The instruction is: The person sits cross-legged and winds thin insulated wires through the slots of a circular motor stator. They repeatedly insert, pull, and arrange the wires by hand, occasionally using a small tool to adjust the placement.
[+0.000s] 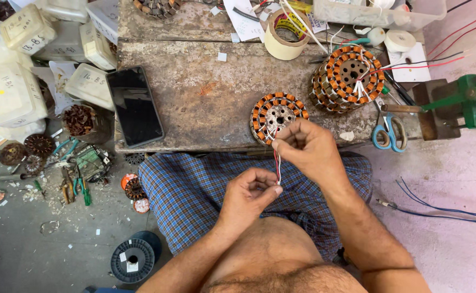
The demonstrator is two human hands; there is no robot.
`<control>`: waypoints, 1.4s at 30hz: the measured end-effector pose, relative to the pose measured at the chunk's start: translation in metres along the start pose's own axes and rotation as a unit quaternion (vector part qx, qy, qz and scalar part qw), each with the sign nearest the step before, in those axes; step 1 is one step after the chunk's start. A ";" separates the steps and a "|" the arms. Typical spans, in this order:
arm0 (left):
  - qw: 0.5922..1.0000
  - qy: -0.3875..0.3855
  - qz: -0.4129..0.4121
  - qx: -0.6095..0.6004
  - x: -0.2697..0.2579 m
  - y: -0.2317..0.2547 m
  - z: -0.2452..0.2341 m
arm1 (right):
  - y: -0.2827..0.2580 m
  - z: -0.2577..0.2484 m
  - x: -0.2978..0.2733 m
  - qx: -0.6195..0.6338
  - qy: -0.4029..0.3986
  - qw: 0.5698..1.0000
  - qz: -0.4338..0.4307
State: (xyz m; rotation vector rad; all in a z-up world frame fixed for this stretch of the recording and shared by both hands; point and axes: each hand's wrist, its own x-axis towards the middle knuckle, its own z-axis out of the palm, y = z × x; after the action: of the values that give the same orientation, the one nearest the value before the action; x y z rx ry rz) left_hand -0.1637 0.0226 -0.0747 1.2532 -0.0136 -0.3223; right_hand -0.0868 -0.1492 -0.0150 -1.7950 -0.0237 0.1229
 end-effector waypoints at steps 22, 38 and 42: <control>0.865 0.088 0.244 0.429 0.075 0.081 -0.025 | -0.024 -0.022 0.053 -0.174 -0.096 0.980 -0.026; 0.873 0.115 0.235 0.411 0.077 0.078 -0.018 | -0.048 -0.014 0.032 -0.375 -0.056 0.908 -0.178; 0.851 0.101 0.259 0.445 0.073 0.077 -0.015 | -0.048 -0.015 0.032 -0.372 -0.051 0.910 -0.177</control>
State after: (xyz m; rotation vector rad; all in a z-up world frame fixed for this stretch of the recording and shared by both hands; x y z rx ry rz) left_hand -0.0734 0.0391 -0.0198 2.1325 -0.3518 0.3462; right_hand -0.0514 -0.1503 0.0327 -2.5077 -0.5321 -0.0674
